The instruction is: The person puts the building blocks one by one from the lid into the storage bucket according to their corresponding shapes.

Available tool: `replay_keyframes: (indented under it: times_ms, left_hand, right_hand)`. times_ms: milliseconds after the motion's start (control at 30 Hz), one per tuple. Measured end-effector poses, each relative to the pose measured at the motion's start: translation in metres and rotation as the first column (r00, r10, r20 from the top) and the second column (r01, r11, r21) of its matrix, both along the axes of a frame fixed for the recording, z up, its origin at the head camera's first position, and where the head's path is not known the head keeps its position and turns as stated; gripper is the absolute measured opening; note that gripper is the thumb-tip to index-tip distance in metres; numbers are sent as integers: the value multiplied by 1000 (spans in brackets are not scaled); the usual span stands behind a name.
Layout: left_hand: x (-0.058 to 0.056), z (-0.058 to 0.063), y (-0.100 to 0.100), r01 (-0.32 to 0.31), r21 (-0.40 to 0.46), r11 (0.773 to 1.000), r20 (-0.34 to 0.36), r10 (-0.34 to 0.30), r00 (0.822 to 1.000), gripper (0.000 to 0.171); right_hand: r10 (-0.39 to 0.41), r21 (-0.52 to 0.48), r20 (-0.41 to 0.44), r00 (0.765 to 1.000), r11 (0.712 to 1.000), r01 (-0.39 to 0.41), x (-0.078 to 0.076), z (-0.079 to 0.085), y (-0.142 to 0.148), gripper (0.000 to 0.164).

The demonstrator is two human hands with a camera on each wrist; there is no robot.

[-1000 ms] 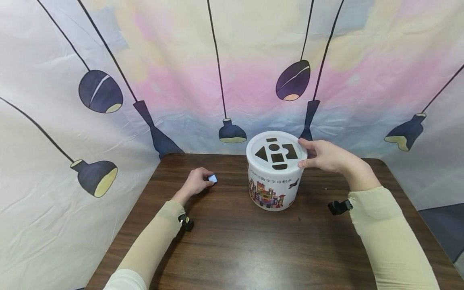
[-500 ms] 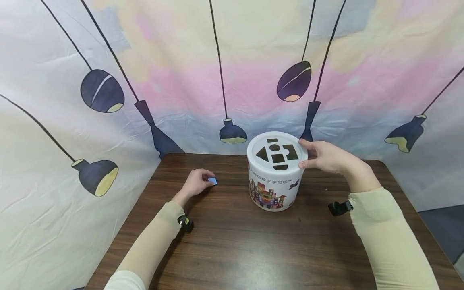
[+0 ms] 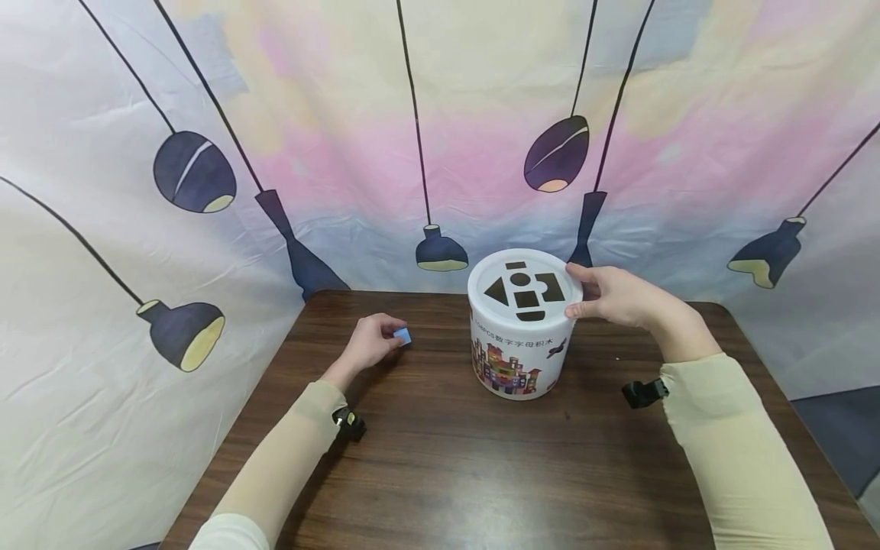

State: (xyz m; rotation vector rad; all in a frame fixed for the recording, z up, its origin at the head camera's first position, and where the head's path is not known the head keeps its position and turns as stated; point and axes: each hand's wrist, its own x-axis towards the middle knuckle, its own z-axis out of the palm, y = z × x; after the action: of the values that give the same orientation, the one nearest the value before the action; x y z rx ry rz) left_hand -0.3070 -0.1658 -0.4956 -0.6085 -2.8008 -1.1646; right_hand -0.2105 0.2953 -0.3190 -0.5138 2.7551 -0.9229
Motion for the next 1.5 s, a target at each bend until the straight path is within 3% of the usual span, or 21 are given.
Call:
replay_keyframes:
  times_ms: [367,700,867,1233,1500]
  left_hand:
    - [8,50,17,93,59,994,-157,-83,984,22]
    - [19,98,56,222,138,965,-265,-180,947,25]
    - [24,118,77,271,166,948,-285,-216,934,26]
    - [34,145,119,334,220,917,-259,-276,926,28]
    - [28,154,148,336,205,919,-227,-290,930,29]
  right_hand:
    - [1,-8,-2,1000,1000,-1,1,0,0,94]
    - [3,-26,11,1000,1000,-3,2,0,0,93]
    - [-2,-27,8,1000,1000,2,2,-1,1,93]
    - [5,-31,26,1000,1000,-4,1,-2,0,94]
    - [-1,-24,22,1000,1000,2,0,-3,1,94]
